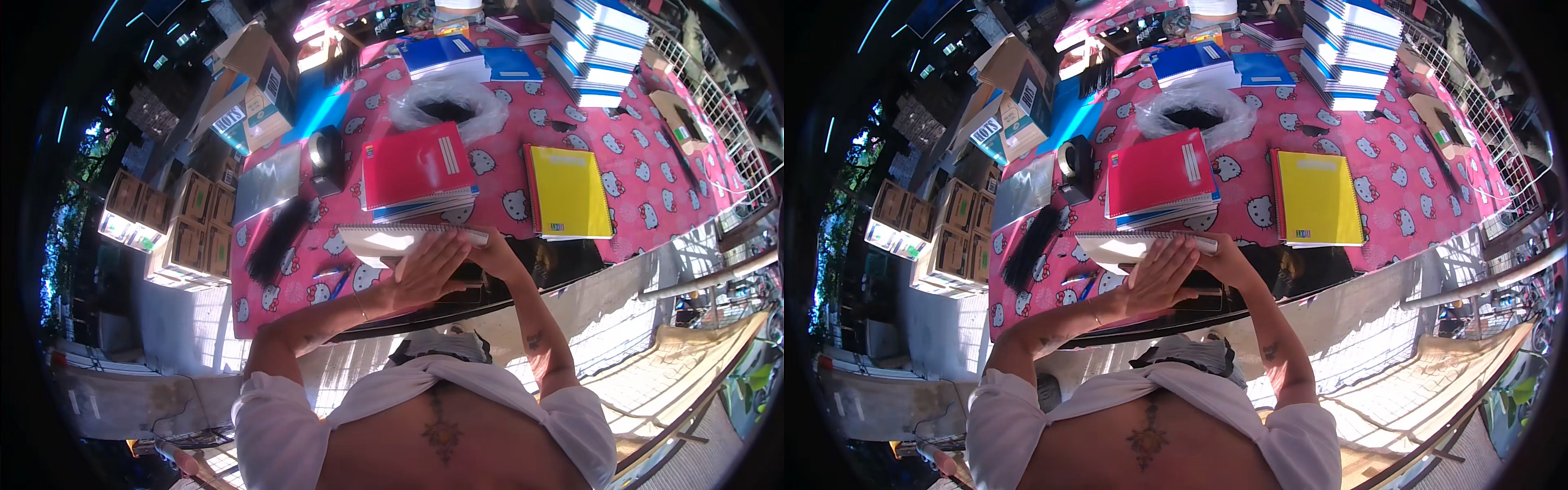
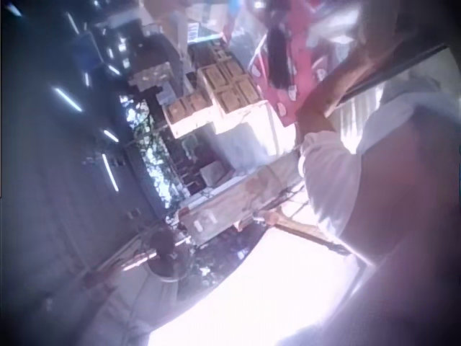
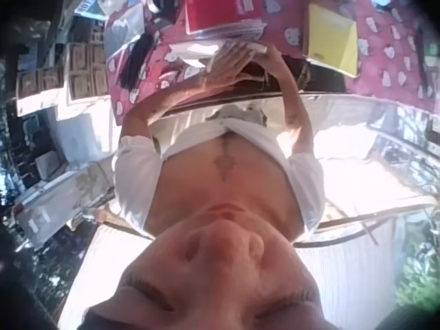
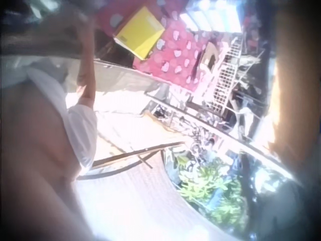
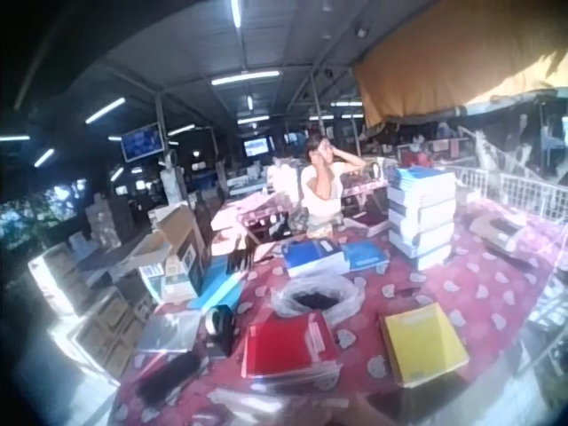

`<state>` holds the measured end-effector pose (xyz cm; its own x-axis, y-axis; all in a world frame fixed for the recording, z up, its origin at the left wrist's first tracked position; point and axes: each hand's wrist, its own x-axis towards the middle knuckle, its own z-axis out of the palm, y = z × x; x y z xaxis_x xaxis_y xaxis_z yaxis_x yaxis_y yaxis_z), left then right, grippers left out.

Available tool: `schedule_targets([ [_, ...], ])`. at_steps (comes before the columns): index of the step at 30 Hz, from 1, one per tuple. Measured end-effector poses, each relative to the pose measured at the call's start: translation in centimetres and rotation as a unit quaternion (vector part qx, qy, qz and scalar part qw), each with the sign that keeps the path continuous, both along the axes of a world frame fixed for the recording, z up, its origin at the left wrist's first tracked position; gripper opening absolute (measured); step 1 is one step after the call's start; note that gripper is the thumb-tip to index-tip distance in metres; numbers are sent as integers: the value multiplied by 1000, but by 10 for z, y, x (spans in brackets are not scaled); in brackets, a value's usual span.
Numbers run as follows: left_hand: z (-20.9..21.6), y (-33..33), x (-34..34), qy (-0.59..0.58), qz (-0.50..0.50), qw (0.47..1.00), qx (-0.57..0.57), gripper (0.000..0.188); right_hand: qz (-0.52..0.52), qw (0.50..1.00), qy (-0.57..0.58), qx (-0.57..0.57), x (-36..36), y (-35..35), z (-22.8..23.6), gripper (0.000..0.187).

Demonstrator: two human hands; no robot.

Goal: The person organizes and stacks several notebooks on a table, handling them individually or in small groups and arranging them into distinct stacks by color.

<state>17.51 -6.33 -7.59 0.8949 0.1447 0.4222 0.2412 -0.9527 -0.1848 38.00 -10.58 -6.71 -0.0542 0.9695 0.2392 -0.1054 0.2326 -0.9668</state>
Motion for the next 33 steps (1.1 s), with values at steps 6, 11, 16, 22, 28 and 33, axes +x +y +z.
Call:
schedule_targets([
  [6,23,-2,14,4,50,999,-20,84,-22,998,-56,8,-1,2,-4,35],
  [11,64,17,40,9,109,994,3,88,30,996,-72,-52,5,1,-1,41],
  [16,32,-39,-1,-126,96,974,-162,81,-92,988,-106,61,0,-11,-7,39],
  [22,-20,3,-132,-441,230,821,-278,52,-214,952,-212,-48,-7,-74,-13,37],
  [28,-73,-17,-212,-13,389,910,-143,61,-276,930,-237,50,-66,-140,-12,44],
  [33,-77,5,-213,-14,393,899,-191,55,-184,824,-505,180,-115,-114,-19,49],
])
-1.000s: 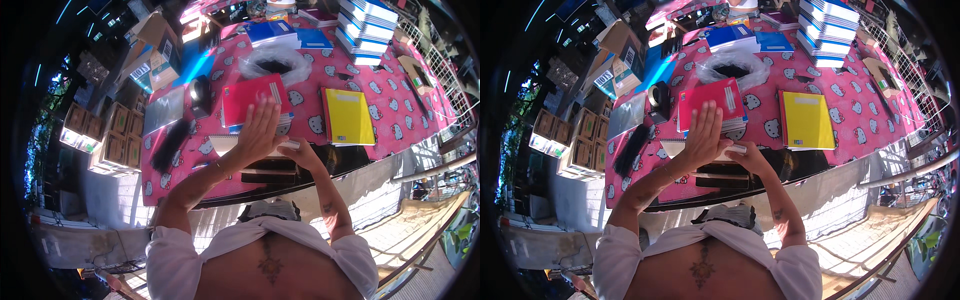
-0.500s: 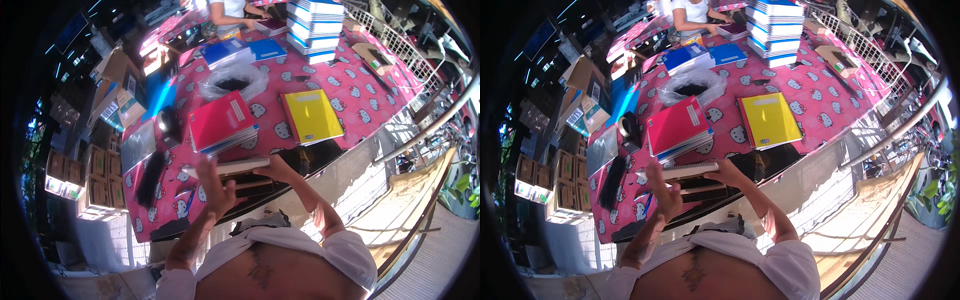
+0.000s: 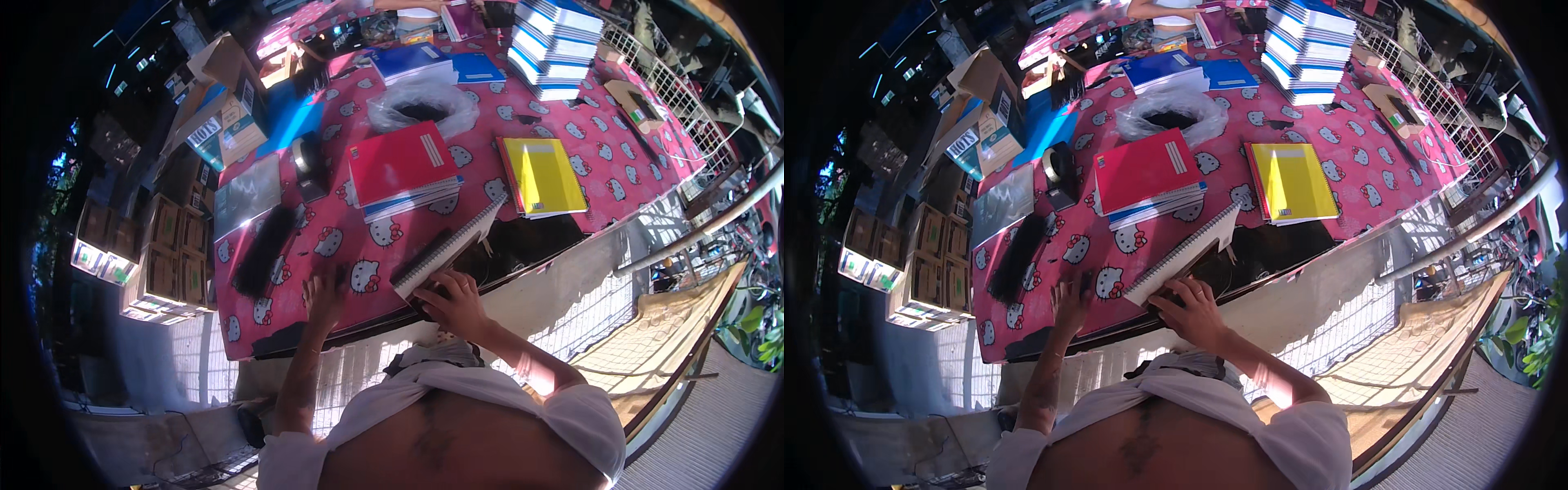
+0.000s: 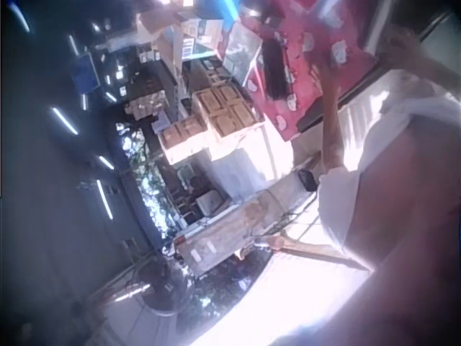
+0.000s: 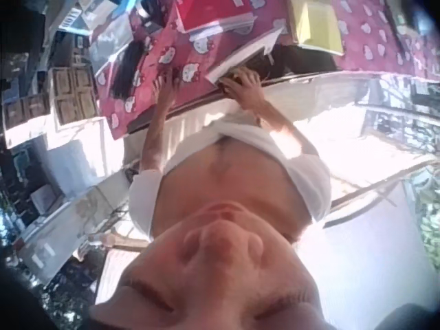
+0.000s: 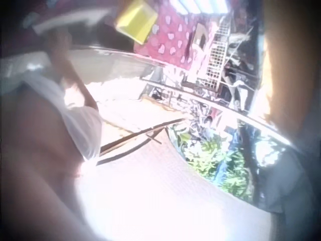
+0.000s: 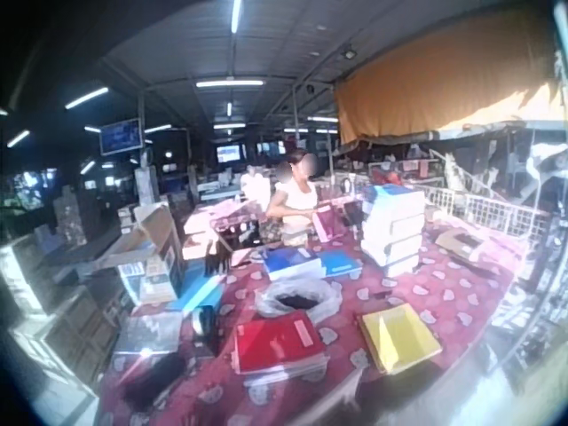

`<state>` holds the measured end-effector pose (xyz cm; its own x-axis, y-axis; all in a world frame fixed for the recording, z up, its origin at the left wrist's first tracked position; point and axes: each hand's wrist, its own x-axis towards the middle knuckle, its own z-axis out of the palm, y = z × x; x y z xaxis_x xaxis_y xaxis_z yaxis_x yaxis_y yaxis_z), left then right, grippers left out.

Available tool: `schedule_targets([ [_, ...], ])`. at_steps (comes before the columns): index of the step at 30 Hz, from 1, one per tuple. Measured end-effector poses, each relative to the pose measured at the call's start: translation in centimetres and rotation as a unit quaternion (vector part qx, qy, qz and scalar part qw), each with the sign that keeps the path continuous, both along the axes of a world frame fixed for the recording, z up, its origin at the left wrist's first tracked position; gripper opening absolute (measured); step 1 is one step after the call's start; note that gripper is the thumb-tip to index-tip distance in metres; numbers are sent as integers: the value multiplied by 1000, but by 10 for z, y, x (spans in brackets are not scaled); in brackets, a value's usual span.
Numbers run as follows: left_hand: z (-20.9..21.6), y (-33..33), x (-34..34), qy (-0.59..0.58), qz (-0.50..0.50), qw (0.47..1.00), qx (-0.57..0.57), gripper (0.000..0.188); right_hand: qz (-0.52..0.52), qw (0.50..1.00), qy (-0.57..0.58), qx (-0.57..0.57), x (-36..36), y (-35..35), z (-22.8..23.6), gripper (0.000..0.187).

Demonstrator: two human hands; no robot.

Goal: The person organizes and stacks several notebooks on a table, handling them individually or in small groups and arranging them into distinct stacks by color.

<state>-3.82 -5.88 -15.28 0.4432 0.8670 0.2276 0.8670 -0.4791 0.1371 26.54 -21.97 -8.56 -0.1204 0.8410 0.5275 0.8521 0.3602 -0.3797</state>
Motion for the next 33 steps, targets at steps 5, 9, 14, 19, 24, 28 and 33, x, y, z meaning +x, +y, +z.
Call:
schedule_targets([
  [5,4,-2,-18,-233,82,967,-68,47,-64,996,-47,29,-44,64,7,52],
  [9,42,-25,10,-627,97,657,-408,46,-95,987,-52,122,-49,106,73,39],
  [14,116,-41,50,-648,-2,564,-511,42,-63,996,-64,7,-36,139,78,19],
  [19,133,-32,59,-653,-40,530,-540,41,-58,998,16,19,-45,126,87,15],
  [24,134,-20,61,-644,-36,517,-564,43,-55,997,39,35,-41,127,84,15],
  [28,123,-9,52,-642,-70,492,-584,44,-53,997,23,46,-42,129,86,13],
  [33,137,-9,53,-642,-75,483,-591,43,-42,998,25,41,-36,131,87,14],
])
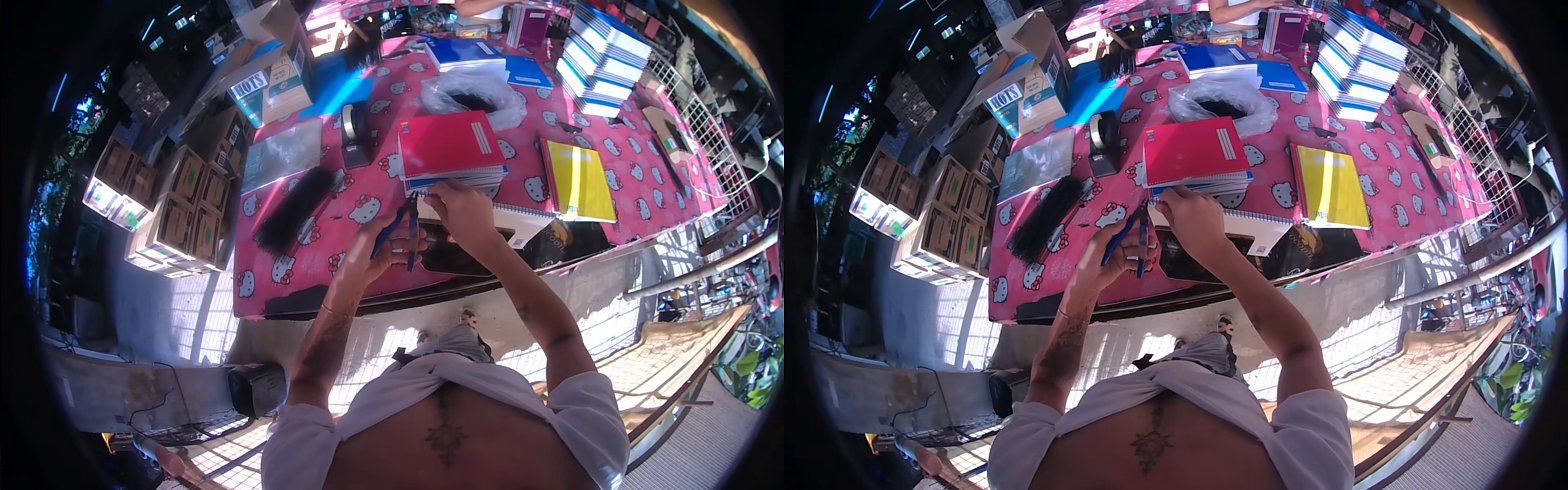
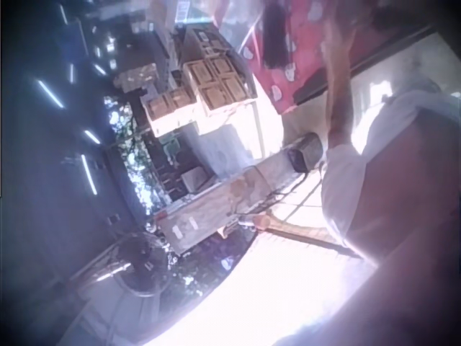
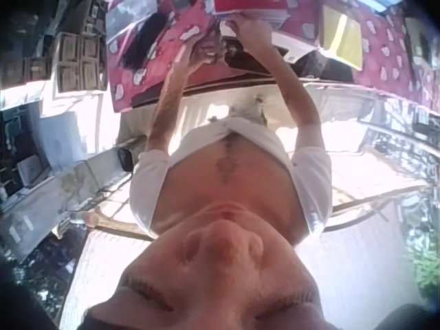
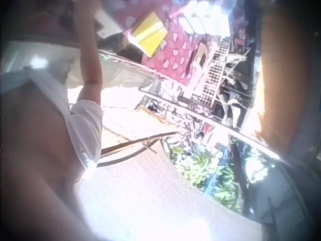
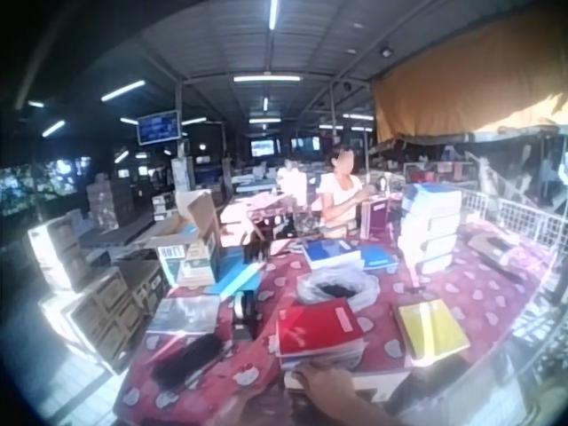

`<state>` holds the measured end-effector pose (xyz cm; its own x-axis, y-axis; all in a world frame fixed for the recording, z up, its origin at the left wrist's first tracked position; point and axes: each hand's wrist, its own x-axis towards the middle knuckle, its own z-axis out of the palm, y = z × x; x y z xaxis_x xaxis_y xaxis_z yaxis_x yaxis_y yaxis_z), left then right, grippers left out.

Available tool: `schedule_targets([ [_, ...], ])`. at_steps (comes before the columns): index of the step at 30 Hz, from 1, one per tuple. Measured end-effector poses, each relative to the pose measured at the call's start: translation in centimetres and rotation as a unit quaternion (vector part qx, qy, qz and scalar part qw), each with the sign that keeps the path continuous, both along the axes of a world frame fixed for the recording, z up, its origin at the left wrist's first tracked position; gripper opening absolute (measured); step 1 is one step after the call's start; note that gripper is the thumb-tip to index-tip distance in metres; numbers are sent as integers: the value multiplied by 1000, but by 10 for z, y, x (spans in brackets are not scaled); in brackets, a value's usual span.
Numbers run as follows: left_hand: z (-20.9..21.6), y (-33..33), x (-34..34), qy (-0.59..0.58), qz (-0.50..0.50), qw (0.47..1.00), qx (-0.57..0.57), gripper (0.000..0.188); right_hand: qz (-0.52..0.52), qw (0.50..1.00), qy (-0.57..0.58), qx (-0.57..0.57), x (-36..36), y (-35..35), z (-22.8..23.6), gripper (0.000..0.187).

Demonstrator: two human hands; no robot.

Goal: The person organizes and stacks several notebooks on a table, handling them individually or in small groups and arranging them into distinct stacks by color.

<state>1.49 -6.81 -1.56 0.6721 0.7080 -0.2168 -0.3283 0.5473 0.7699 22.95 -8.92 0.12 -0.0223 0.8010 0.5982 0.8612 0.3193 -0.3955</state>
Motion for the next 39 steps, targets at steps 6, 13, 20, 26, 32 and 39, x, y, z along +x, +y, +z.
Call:
schedule_targets([
  [6,9,-4,6,22,45,998,-26,37,20,1000,12,-18,0,4,3,16],
  [13,35,12,17,386,83,683,614,26,26,995,-59,70,29,-2,5,20],
  [20,-103,34,-67,482,64,588,647,37,-85,984,158,-22,162,-47,54,23],
  [26,-41,109,42,403,123,652,630,34,-131,940,289,124,335,-75,119,24],
  [32,-72,166,125,402,-7,502,766,38,-43,963,-263,42,312,3,158,15],
  [39,-44,168,146,343,-40,634,692,28,15,972,-120,-201,320,30,-52,39],
])
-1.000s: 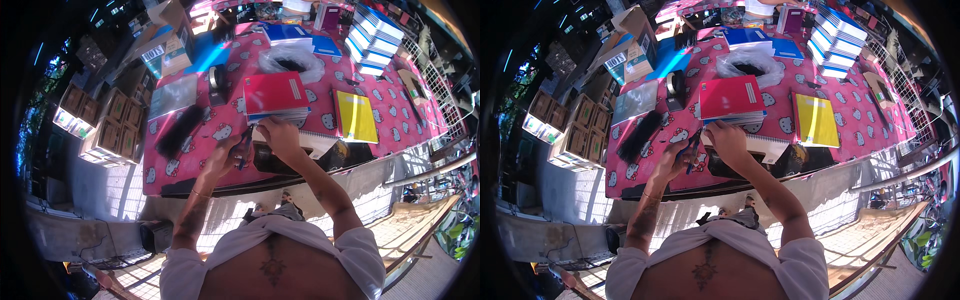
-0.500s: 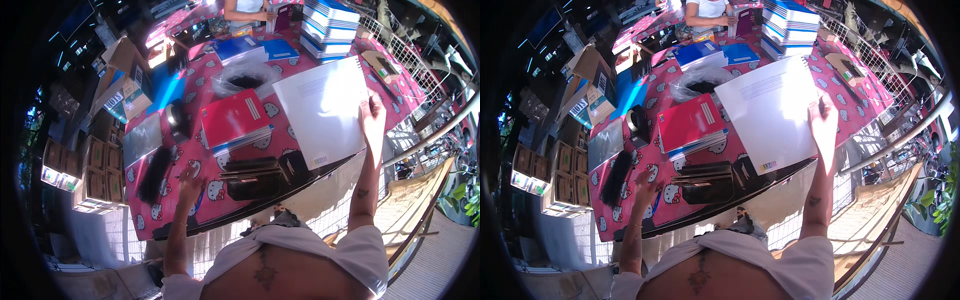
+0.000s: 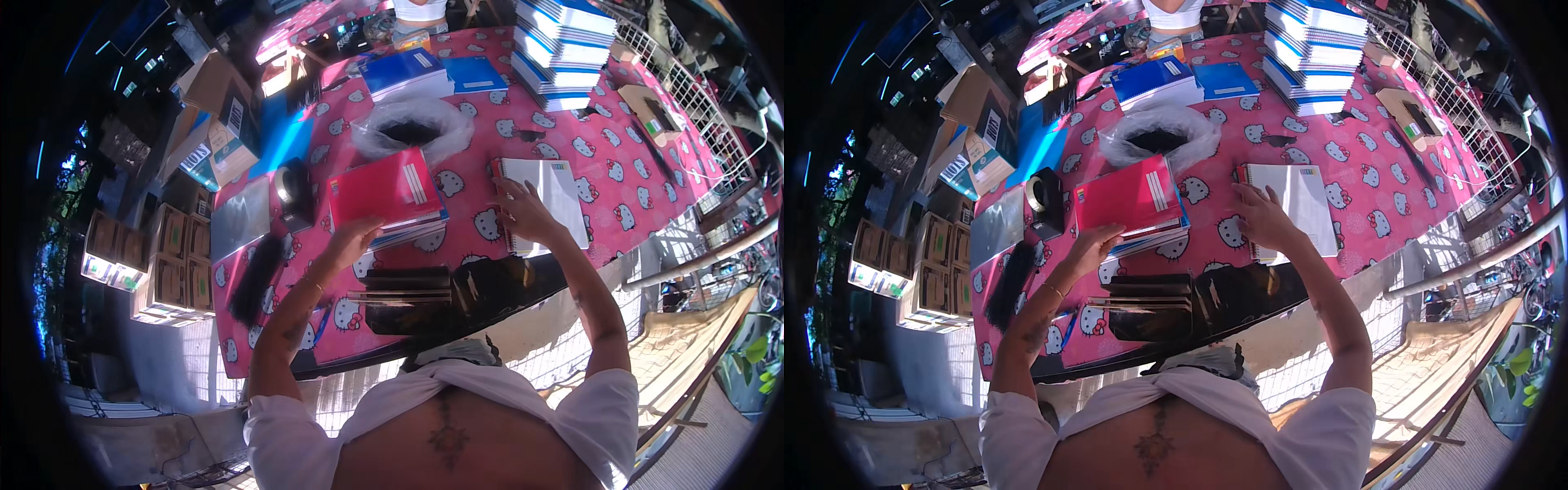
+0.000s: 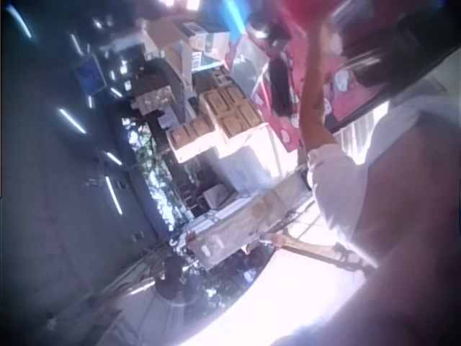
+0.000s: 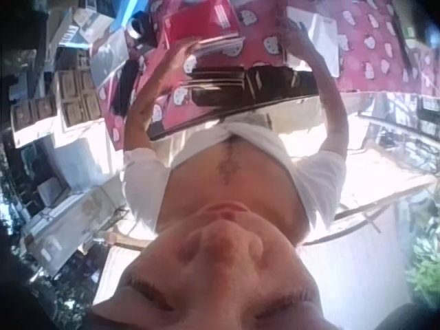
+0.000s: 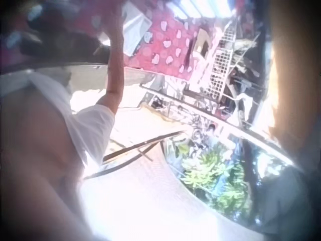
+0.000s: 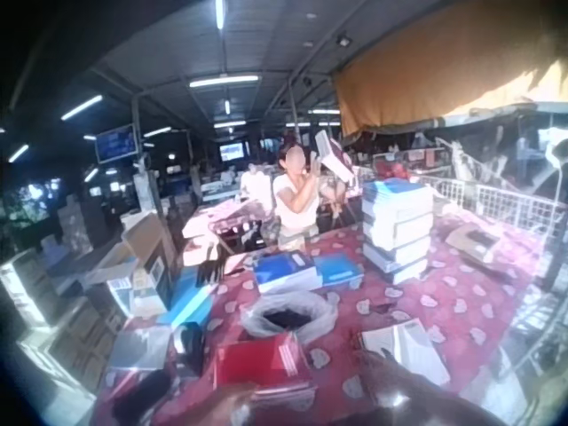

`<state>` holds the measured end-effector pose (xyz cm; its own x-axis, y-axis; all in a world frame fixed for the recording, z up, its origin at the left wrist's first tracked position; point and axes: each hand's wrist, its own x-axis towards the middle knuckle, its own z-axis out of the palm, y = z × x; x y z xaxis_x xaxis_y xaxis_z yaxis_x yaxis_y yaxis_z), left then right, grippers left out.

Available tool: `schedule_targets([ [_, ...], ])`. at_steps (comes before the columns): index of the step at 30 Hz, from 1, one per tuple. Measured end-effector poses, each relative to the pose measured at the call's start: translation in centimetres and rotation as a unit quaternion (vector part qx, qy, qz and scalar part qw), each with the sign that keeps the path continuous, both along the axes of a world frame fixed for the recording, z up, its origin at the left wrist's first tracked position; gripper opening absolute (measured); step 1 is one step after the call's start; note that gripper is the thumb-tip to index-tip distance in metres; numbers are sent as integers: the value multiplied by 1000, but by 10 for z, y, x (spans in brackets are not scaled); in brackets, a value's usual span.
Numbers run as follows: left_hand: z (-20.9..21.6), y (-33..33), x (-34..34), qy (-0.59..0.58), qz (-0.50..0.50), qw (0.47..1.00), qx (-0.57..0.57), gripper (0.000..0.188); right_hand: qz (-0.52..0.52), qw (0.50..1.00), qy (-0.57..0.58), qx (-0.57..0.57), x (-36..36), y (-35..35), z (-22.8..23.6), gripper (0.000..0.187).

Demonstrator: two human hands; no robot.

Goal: The person organizes and stacks several notebooks on a table, handling them individually or in small groups and arranging them into distinct stacks by color.

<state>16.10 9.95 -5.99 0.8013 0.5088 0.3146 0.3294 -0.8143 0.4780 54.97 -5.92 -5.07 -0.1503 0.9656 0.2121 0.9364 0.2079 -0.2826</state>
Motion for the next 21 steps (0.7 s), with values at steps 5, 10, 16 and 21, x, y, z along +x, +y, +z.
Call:
schedule_targets([
  [5,15,0,-7,15,102,985,-138,24,-14,957,285,-53,-80,13,-33,57],
  [10,94,-4,11,-12,96,987,130,18,-62,930,348,104,-108,31,-38,81],
  [16,210,-73,-6,-59,-21,991,117,18,-6,830,556,38,-126,-30,7,71],
  [21,199,-106,-4,-47,-111,981,153,17,-3,738,671,70,-151,-98,-41,26],
])
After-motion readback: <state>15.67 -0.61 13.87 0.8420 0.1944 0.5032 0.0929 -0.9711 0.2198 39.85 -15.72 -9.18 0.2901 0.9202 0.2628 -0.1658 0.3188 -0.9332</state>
